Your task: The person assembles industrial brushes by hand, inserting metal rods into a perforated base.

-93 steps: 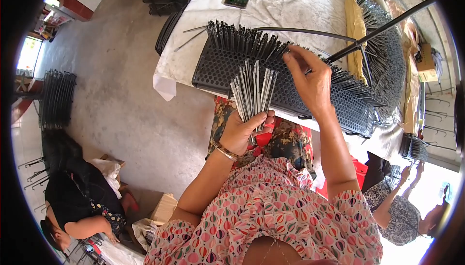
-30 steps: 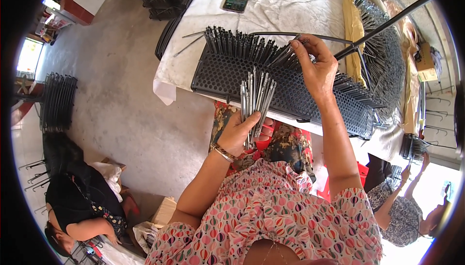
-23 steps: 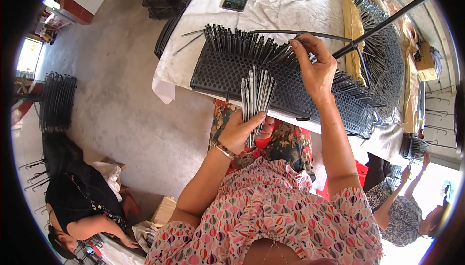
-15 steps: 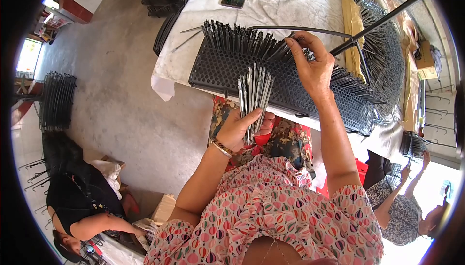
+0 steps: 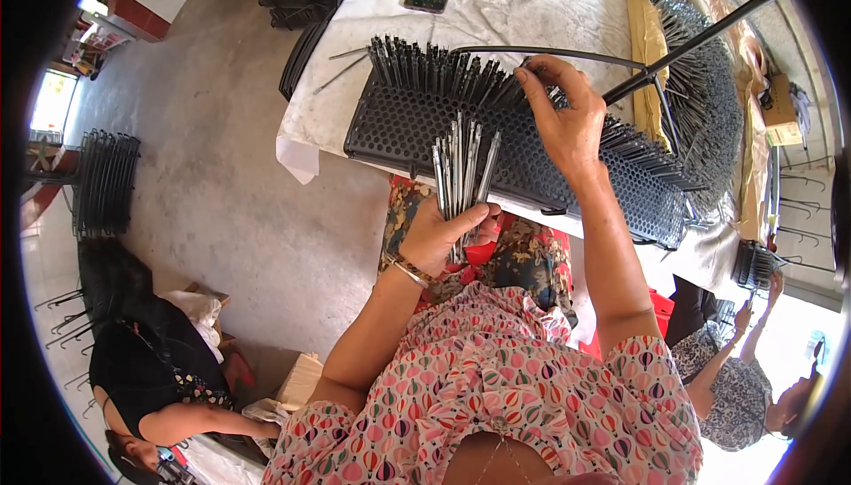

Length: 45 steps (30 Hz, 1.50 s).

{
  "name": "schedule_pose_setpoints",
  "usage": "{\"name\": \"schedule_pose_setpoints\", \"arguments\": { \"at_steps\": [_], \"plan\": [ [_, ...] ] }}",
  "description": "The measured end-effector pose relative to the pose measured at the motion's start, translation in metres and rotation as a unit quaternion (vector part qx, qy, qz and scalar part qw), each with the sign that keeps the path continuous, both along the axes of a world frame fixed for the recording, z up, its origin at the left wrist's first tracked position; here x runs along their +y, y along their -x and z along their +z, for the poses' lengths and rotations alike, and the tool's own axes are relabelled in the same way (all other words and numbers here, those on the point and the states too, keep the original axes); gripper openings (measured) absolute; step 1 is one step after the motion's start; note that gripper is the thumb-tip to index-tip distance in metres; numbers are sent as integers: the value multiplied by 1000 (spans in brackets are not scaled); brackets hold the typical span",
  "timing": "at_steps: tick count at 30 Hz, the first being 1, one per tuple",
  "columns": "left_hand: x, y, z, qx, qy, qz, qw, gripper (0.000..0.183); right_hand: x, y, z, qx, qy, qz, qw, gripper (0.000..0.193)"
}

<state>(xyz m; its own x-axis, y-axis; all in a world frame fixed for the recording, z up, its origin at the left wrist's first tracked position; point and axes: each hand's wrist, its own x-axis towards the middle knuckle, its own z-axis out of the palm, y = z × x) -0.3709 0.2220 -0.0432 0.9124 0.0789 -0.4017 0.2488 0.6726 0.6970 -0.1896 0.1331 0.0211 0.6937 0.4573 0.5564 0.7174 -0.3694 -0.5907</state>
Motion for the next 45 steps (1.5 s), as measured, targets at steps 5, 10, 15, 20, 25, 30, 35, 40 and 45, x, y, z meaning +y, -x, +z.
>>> {"name": "schedule_pose_setpoints", "arguments": {
  "at_steps": [5,10,15,20,25,30,35,40,45],
  "plan": [
    [0,-3,0,33,60,20,997,19,8,6,2,-17,8,17,1000,22],
    [0,-3,2,34,63,18,997,19,8,-3,-7,-179,66,94,977,24],
    [-2,-2,0,-1,4,20,1000,19,5,1,-4,-188,60,87,976,20],
    [-3,-1,1,-18,13,16,1000,21,-17,33,6,148,36,4,988,33],
    [-7,-4,7,-39,50,20,998,24,-27,47,-11,358,54,49,931,41],
    [-9,-5,3,-26,57,29,998,25,-33,40,-16,497,-10,63,865,26],
    [-10,-5,-2,-7,43,47,998,24,-36,34,-14,508,-66,76,855,22],
    [-13,-2,-3,9,11,25,1000,23,-27,11,7,259,-218,11,941,21],
    [-15,-3,0,29,38,24,999,22,-12,3,-8,136,-157,-10,978,23]
  ]
}}
